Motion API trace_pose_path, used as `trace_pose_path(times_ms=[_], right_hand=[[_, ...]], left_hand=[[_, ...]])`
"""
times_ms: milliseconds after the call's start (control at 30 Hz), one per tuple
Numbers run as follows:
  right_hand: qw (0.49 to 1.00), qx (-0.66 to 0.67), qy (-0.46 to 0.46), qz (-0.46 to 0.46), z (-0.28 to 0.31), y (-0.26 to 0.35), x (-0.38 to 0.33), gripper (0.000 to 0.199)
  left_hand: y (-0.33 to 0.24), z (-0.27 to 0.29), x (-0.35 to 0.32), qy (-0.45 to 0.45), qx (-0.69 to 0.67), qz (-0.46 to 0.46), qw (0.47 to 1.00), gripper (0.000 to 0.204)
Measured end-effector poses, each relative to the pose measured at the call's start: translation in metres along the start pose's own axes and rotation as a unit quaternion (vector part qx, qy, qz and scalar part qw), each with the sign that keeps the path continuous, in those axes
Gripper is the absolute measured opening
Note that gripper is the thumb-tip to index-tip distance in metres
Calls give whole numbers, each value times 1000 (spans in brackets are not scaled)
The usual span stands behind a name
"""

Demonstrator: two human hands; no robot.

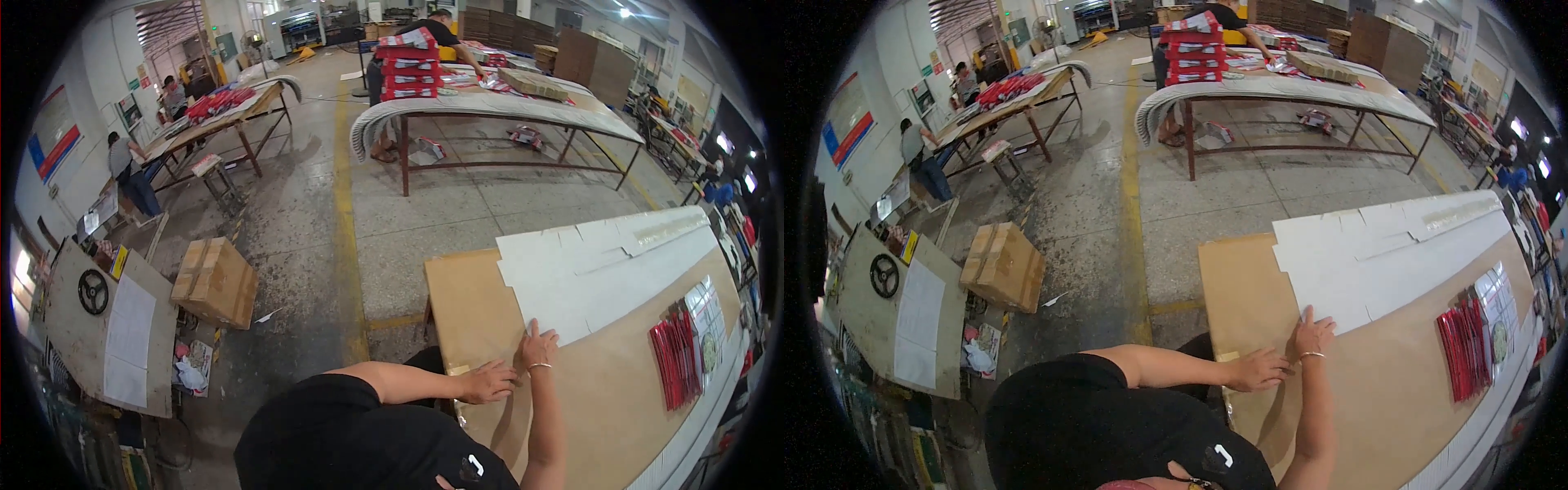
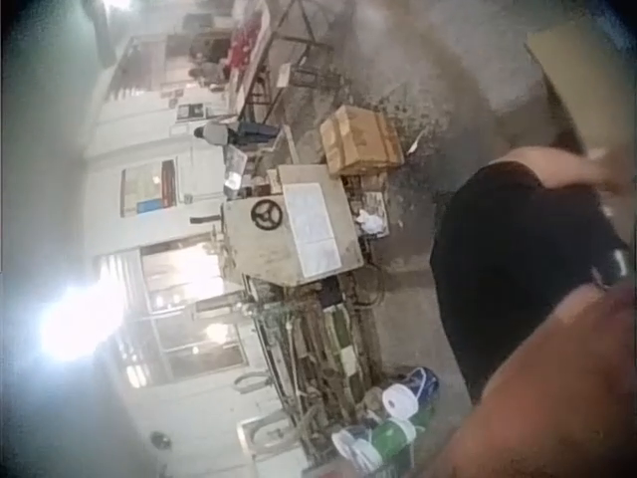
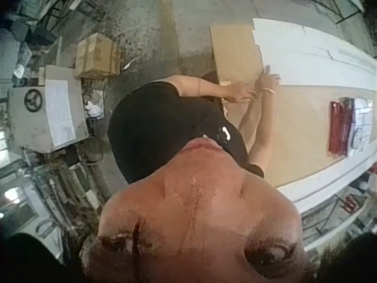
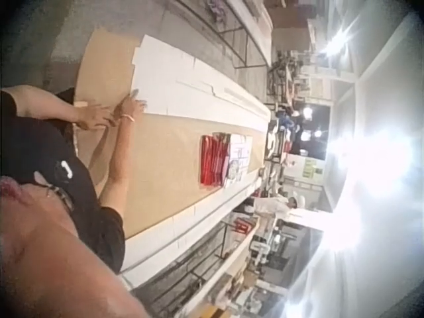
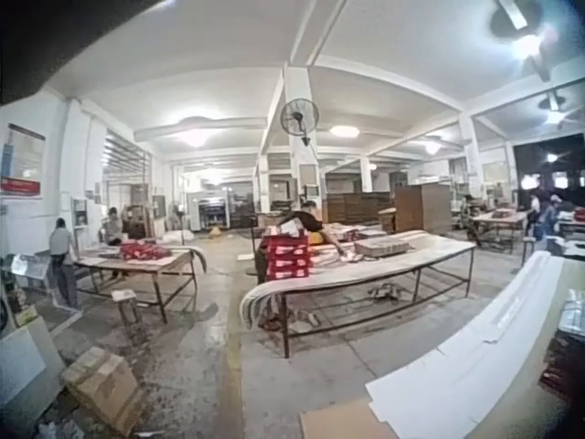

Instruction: The recorder is folding and stacking printed cardboard sheets to create product boxes in a factory setting.

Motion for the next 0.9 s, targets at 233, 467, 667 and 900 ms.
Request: trace_pose_path(times_ms=[233,467,667,900], right_hand=[[977,-179,-110,32,-54,-22,20,53],[988,18,-145,40,6,-31,-90,31],[979,116,-166,24,-28,-117,-243,48],[994,58,-45,77,75,-12,-360,74]], left_hand=[[-3,-5,5,-33,7,-26,999,20],[17,4,-4,-96,-307,130,938,30],[49,10,-39,-133,-771,339,523,42],[-33,-37,-59,50,-787,298,538,48]])
Point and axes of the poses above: each hand's wrist, its own x-axis towards the middle knuckle, its own z-axis out of the back of the hand, y = z × x, the point moved 4 cm from there along x, towards the middle knuckle, and after that the axes turned 13 degrees about -x, right-handed, at the moved point
